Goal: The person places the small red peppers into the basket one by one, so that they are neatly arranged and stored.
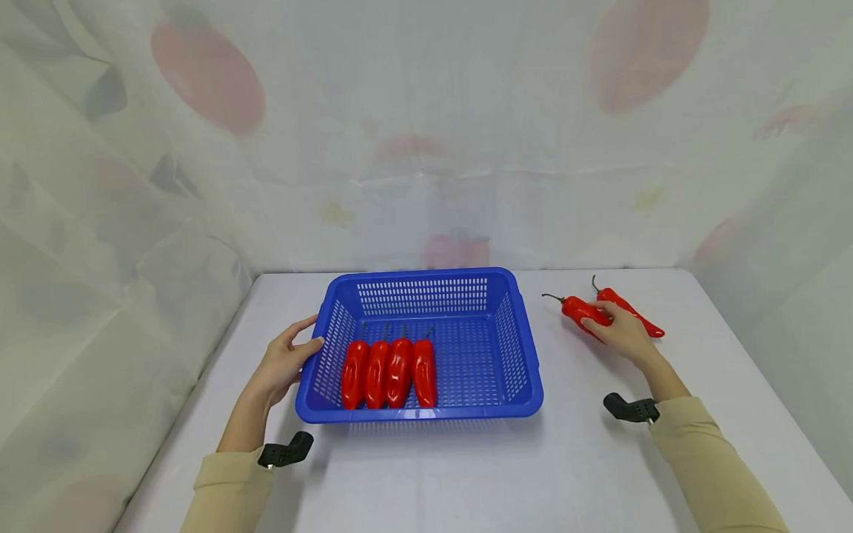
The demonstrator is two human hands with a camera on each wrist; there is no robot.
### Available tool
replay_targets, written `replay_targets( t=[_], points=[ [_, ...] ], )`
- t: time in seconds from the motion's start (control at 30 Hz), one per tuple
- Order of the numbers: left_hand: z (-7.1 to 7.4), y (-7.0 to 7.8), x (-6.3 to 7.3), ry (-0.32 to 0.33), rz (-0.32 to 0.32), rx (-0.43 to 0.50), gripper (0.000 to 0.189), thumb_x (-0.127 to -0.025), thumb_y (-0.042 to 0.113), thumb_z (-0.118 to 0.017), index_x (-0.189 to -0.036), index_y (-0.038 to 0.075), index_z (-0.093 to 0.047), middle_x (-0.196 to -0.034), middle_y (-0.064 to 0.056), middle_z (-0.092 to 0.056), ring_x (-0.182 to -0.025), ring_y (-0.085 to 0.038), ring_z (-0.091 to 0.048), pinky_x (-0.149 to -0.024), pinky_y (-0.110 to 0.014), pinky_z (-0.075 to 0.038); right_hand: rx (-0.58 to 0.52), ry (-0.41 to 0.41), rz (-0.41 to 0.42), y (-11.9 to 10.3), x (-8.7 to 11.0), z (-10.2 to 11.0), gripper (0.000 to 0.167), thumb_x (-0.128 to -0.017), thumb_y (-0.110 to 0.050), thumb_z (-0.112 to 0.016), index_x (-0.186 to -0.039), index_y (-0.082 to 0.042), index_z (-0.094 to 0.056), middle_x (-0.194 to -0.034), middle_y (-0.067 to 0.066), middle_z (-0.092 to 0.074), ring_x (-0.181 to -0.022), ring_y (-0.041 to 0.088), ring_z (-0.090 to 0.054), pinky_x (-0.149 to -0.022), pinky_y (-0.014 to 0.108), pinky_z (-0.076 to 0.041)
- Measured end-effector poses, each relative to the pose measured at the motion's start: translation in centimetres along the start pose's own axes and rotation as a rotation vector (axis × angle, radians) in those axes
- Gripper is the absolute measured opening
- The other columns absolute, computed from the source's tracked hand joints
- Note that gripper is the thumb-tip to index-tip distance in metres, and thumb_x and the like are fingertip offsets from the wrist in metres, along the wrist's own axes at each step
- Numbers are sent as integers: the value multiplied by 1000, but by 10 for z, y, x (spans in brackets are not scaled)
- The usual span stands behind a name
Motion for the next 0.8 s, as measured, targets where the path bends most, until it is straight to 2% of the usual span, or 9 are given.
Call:
replay_targets(
  t=[0.37,0.8],
  points=[
    [0,1,2,-7,-3,9,63,-92,33,-56,-146,25,-25,-118,-26,-57,-84,-28,-68,-69,-45,-56,-28,43,27,-26,2,12,62,-91,-44,-52,-134,-1,-40,-125,28,-46,-110,41,-43,-86,53,-48],
    [0,1,0,-9,-1,6,65,-89,38,-58,-144,26,-28,-113,-23,-60,-83,-28,-68,-69,-46,-55,-50,49,57,-54,3,22,62,-90,-47,-50,-134,-5,-38,-121,26,-49,-106,38,-48,-80,49,-52]
  ],
)
Point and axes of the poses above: each hand's wrist, its own x-axis away from the middle knuckle, its own z-axis out of the back of the hand, y = z × x, the point moved 10 cm from there along -x, towards the middle knuckle
